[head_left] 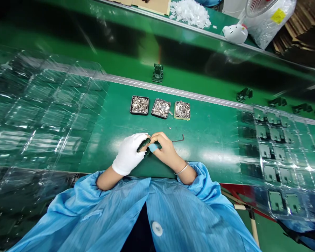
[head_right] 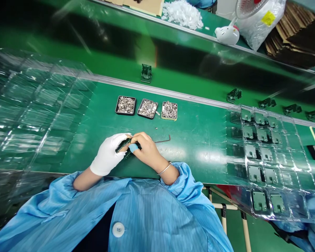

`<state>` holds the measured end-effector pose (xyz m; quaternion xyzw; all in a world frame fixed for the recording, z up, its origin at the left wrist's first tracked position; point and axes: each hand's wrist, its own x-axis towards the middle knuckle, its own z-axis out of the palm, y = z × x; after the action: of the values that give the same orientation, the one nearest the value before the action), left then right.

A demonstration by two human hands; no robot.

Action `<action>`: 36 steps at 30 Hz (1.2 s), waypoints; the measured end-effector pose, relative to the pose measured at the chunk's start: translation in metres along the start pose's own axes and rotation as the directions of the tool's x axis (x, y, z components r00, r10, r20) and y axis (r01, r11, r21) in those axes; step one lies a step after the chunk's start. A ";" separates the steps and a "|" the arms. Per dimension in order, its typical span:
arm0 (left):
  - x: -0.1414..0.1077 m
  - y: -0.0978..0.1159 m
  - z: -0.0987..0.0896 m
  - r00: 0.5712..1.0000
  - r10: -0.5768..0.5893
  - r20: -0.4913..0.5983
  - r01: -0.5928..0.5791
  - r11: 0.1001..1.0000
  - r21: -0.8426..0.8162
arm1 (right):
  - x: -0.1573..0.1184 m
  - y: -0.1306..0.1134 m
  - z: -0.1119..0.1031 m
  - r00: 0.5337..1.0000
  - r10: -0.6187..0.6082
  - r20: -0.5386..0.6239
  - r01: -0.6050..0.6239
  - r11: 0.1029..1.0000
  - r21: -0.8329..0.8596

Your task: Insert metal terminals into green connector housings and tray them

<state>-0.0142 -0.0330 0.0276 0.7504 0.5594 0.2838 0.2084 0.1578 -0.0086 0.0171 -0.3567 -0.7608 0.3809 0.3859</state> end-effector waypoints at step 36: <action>-0.008 -0.046 0.012 0.935 -0.354 -0.029 0.273 0.768 -0.579 | 0.063 0.049 -0.076 0.975 0.221 -0.035 -0.180 0.678 -0.713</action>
<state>-0.0410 -0.0277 -0.0118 0.5289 0.5801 0.4487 0.4272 0.2069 0.0893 0.0264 -0.5486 -0.8149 0.1068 0.1533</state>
